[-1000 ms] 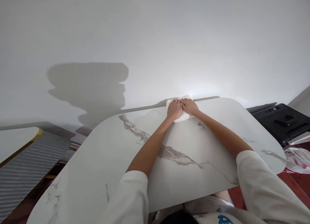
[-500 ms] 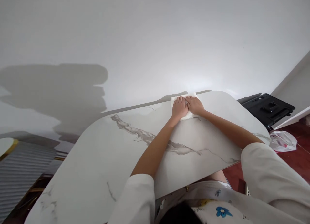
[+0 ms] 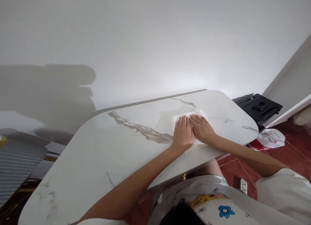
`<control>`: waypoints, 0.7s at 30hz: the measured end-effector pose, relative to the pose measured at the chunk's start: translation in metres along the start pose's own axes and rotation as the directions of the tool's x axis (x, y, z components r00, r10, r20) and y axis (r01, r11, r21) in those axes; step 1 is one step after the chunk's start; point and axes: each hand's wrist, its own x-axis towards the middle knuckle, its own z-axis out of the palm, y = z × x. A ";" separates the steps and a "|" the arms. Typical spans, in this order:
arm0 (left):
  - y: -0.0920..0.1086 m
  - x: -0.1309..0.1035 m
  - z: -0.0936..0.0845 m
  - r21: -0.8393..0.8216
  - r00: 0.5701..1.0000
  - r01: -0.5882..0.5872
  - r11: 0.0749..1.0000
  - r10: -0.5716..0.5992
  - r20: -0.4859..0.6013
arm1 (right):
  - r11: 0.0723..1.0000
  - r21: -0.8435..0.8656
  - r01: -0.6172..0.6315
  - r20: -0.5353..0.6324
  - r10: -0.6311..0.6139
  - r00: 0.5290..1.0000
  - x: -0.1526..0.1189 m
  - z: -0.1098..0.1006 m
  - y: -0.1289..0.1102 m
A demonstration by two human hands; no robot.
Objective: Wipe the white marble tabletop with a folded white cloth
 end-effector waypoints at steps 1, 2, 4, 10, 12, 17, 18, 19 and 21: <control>0.003 -0.007 -0.001 -0.006 1.000 -0.006 1.000 0.006 0.006 | 1.000 -0.002 -0.001 -0.005 0.001 1.000 -0.007 -0.002 -0.004; 0.005 -0.014 -0.002 -0.012 1.000 -0.013 1.000 0.013 0.011 | 1.000 -0.003 -0.003 -0.007 0.003 1.000 -0.014 -0.003 -0.007; 0.008 -0.028 -0.005 -0.025 0.999 -0.029 0.999 0.030 0.018 | 1.000 -0.010 -0.006 -0.010 0.006 1.000 -0.027 -0.005 -0.015; 0.021 -0.054 -0.004 -0.073 0.996 -0.091 0.993 0.091 -0.002 | 0.999 -0.024 -0.034 -0.028 0.034 0.999 -0.060 -0.011 -0.024; 0.030 -0.055 -0.003 -0.090 0.994 -0.110 0.990 0.111 0.003 | 0.999 -0.015 -0.038 -0.031 0.037 0.999 -0.069 -0.014 -0.018; 0.055 -0.041 0.002 -0.143 0.989 -0.146 0.979 0.149 0.012 | 0.999 -0.020 -0.040 -0.053 0.038 0.998 -0.080 -0.018 0.011; 0.058 -0.035 0.004 -0.153 0.987 -0.154 0.976 0.157 0.011 | 0.999 -0.029 -0.041 -0.061 0.039 0.997 -0.079 -0.018 0.018; 0.060 -0.028 0.005 -0.162 0.986 -0.160 0.974 0.164 0.012 | 0.998 -0.041 -0.041 -0.066 0.039 0.997 -0.076 -0.017 0.025; 0.062 -0.013 0.007 -0.168 0.985 -0.167 0.972 0.173 0.021 | 0.997 -0.066 -0.038 -0.069 0.033 0.997 -0.067 -0.015 0.039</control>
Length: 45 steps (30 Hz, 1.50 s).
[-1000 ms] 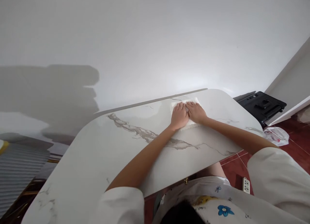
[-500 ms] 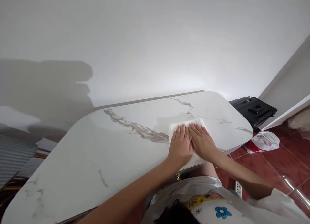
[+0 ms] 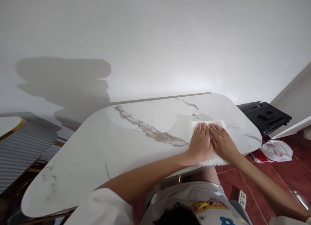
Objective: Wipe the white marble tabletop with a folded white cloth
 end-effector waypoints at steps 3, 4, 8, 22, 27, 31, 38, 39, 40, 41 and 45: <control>-0.009 0.026 0.002 0.028 1.000 0.007 1.000 -0.007 0.023 | 1.000 -0.020 0.009 0.010 -0.009 1.000 0.024 0.007 0.016; -0.013 0.035 0.003 0.041 1.000 0.013 0.999 -0.014 0.024 | 1.000 -0.021 0.011 0.016 -0.011 1.000 0.034 0.009 0.021; -0.045 0.073 0.006 0.081 0.998 0.056 0.995 -0.056 0.000 | 0.999 -0.016 0.029 0.039 -0.028 0.999 0.081 0.021 0.032; -0.156 0.155 -0.007 0.165 0.959 0.273 0.948 -0.253 -0.128 | 0.972 0.149 0.183 0.029 -0.189 0.982 0.238 0.070 0.038; -0.148 0.191 0.004 0.151 0.964 0.249 0.957 -0.230 -0.133 | 0.979 0.153 0.137 0.047 -0.146 0.988 0.251 0.074 0.075; -0.131 0.215 0.018 0.155 0.977 0.192 0.969 -0.174 -0.124 | 0.991 0.113 0.065 0.047 -0.071 0.996 0.244 0.071 0.105; -0.096 0.196 0.025 0.153 0.990 0.138 0.979 -0.130 -0.061 | 0.998 0.058 0.036 0.070 -0.040 0.997 0.200 0.057 0.111; -0.090 0.188 0.025 0.166 0.990 0.136 0.977 -0.128 -0.057 | 0.997 0.060 0.044 0.072 -0.048 0.996 0.191 0.054 0.107; -0.085 0.180 0.025 0.178 0.991 0.130 0.975 -0.123 -0.054 | 0.997 0.060 0.046 0.073 -0.050 0.996 0.181 0.051 0.104; -0.079 0.171 0.024 0.186 0.992 0.122 0.975 -0.114 -0.049 | 0.997 0.058 0.042 0.075 -0.046 0.996 0.171 0.048 0.099; -0.057 0.134 0.017 0.193 0.998 0.065 0.979 -0.068 0.009 | 1.000 0.028 -0.011 0.087 0.009 0.996 0.129 0.034 0.079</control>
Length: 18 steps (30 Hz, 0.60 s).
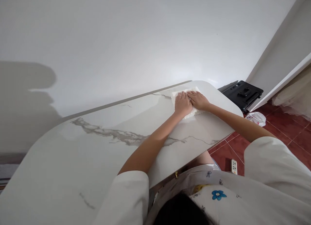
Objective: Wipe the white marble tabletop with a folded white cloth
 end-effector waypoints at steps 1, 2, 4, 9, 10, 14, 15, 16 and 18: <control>0.004 -0.009 -0.003 0.000 1.000 -0.016 1.000 0.016 0.014 | 1.000 -0.007 -0.006 0.000 0.006 1.000 -0.010 -0.003 -0.005; 0.008 -0.018 -0.006 0.001 0.999 -0.029 1.000 0.029 0.025 | 1.000 -0.014 -0.008 -0.001 0.008 1.000 -0.020 -0.005 -0.011; 0.015 -0.037 -0.013 0.009 0.998 -0.040 0.999 0.040 0.044 | 1.000 -0.025 -0.009 -0.010 0.009 1.000 -0.038 -0.009 -0.022; 0.032 -0.082 -0.028 0.058 0.997 -0.033 0.998 0.028 0.077 | 1.000 -0.018 0.012 -0.004 -0.012 1.000 -0.077 -0.018 -0.049; 0.035 -0.091 -0.030 0.070 0.997 -0.036 0.997 0.030 0.078 | 1.000 -0.013 0.022 -0.002 -0.022 1.000 -0.085 -0.020 -0.053; 0.051 -0.120 -0.038 0.080 0.995 -0.061 0.995 0.055 0.080 | 0.997 0.001 0.072 -0.022 -0.072 0.997 -0.116 -0.028 -0.068; 0.056 -0.126 -0.039 0.074 0.994 -0.069 0.995 0.062 0.086 | 0.997 0.003 0.079 -0.031 -0.079 0.996 -0.124 -0.030 -0.070; 0.061 -0.131 -0.040 0.066 0.993 -0.076 0.995 0.070 0.092 | 0.997 0.003 0.082 -0.043 -0.082 0.996 -0.132 -0.032 -0.071; 0.072 -0.137 -0.039 0.053 0.992 -0.088 0.995 0.083 0.096 | 0.997 0.004 0.083 -0.068 -0.082 0.994 -0.146 -0.035 -0.070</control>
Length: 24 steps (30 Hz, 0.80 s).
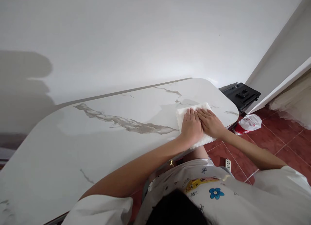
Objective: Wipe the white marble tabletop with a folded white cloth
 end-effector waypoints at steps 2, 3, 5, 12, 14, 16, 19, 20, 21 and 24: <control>0.012 0.000 0.002 -0.011 1.000 -0.006 1.000 0.006 -0.013 | 1.000 0.002 0.002 -0.022 -0.002 1.000 -0.012 -0.003 0.006; 0.019 0.002 0.003 -0.021 1.000 -0.010 1.000 0.010 -0.024 | 1.000 0.003 0.006 -0.028 -0.006 1.000 -0.017 -0.004 0.011; 0.031 0.010 0.006 -0.048 0.999 -0.026 0.999 0.024 -0.044 | 1.000 0.003 0.011 -0.033 -0.011 0.999 -0.024 -0.006 0.026; 0.054 0.057 0.017 -0.128 0.994 -0.085 0.988 0.075 -0.086 | 0.999 0.004 -0.040 -0.006 0.040 0.999 -0.023 -0.011 0.087; 0.052 0.072 0.020 -0.138 0.993 -0.086 0.987 0.073 -0.096 | 1.000 -0.006 -0.031 0.002 0.031 1.000 -0.014 -0.010 0.099; 0.045 0.087 0.021 -0.156 0.994 -0.064 0.986 0.050 -0.096 | 1.000 -0.018 -0.004 0.014 0.004 1.000 0.002 -0.006 0.109; 0.026 0.111 0.024 -0.178 0.997 -0.001 0.984 -0.013 -0.081 | 0.999 -0.032 0.024 0.038 -0.022 0.999 0.035 0.004 0.121; 0.018 0.119 0.025 -0.179 0.996 0.019 0.984 -0.034 -0.079 | 0.999 -0.033 0.027 0.044 -0.025 0.999 0.048 0.009 0.125; 0.009 0.127 0.026 -0.178 0.995 0.037 0.983 -0.052 -0.080 | 0.999 -0.031 0.030 0.047 -0.029 0.998 0.061 0.013 0.128; -0.018 0.148 0.030 -0.175 0.992 0.070 0.982 -0.086 -0.089 | 0.999 -0.011 0.046 0.038 -0.045 0.998 0.097 0.026 0.134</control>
